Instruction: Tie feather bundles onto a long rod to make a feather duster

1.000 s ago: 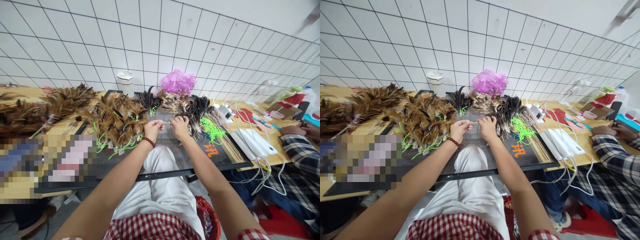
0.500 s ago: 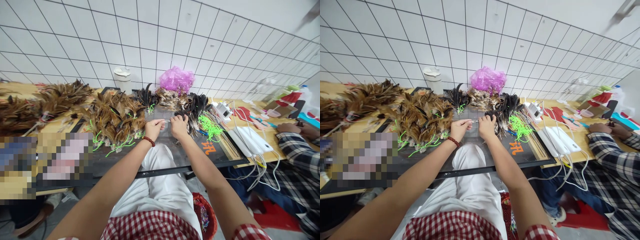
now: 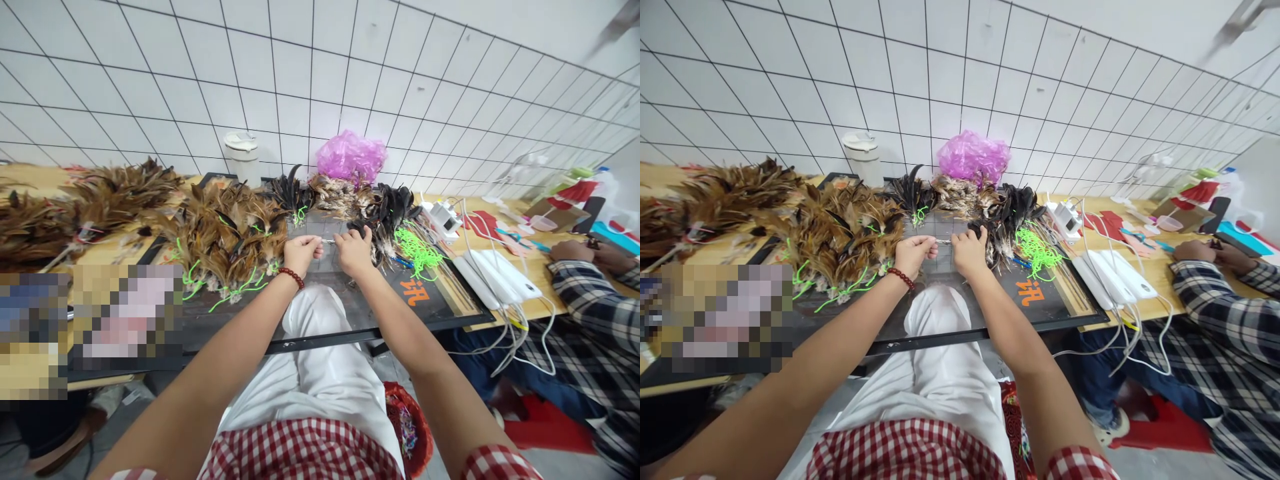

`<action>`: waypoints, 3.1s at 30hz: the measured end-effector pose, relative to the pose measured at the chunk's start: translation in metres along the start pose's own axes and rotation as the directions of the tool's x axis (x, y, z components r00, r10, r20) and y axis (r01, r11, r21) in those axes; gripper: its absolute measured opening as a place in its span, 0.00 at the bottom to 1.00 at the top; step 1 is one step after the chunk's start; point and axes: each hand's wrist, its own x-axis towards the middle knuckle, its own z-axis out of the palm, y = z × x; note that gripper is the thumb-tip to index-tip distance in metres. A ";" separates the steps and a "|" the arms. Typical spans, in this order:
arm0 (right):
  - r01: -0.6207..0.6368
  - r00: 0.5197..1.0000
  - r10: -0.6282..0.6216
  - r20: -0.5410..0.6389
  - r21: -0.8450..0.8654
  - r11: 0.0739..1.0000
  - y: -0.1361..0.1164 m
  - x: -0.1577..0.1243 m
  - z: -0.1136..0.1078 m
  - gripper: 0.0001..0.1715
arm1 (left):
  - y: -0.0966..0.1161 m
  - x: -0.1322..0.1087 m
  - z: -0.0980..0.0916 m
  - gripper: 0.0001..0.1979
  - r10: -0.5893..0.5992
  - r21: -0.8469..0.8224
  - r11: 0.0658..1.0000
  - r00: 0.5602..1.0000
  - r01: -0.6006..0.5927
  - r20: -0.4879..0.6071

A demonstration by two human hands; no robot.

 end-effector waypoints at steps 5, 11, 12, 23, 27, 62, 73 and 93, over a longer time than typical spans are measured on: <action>0.006 1.000 -0.005 0.017 -0.004 1.000 0.002 0.001 0.003 0.23 | -0.003 0.000 -0.001 0.08 0.002 0.058 0.998 1.000 -0.002 -0.008; 0.008 1.000 -0.008 0.018 -0.013 1.000 0.002 0.000 0.004 0.23 | -0.006 0.001 0.000 0.07 0.010 0.131 0.991 1.000 -0.008 -0.012; 0.006 1.000 -0.006 0.017 -0.013 1.000 0.002 0.000 0.004 0.23 | -0.006 0.001 0.001 0.07 0.012 0.136 0.991 1.000 -0.011 -0.011; 0.018 1.000 -0.017 0.017 -0.025 1.000 0.000 0.001 0.003 0.22 | -0.006 0.002 0.001 0.08 0.003 0.154 0.988 1.000 -0.002 -0.002; 0.030 0.999 -0.029 0.022 -0.023 0.999 -0.002 0.000 0.000 0.22 | -0.005 0.002 0.001 0.05 -0.012 0.187 0.982 1.000 0.014 -0.012; 0.033 0.976 0.032 -0.214 0.293 0.956 0.049 0.006 -0.004 0.14 | 0.018 0.004 -0.009 0.05 -0.077 -0.605 0.771 0.972 0.200 0.222; -0.073 0.988 0.025 0.154 0.312 0.947 0.050 -0.002 -0.018 0.16 | 0.024 0.001 -0.014 0.08 -0.309 -0.570 0.692 0.895 0.443 0.322; 0.235 0.967 0.008 -0.254 0.906 0.351 -0.003 -0.002 -0.016 0.08 | 0.016 -0.006 -0.002 0.07 -0.279 -0.366 0.854 0.919 0.370 0.279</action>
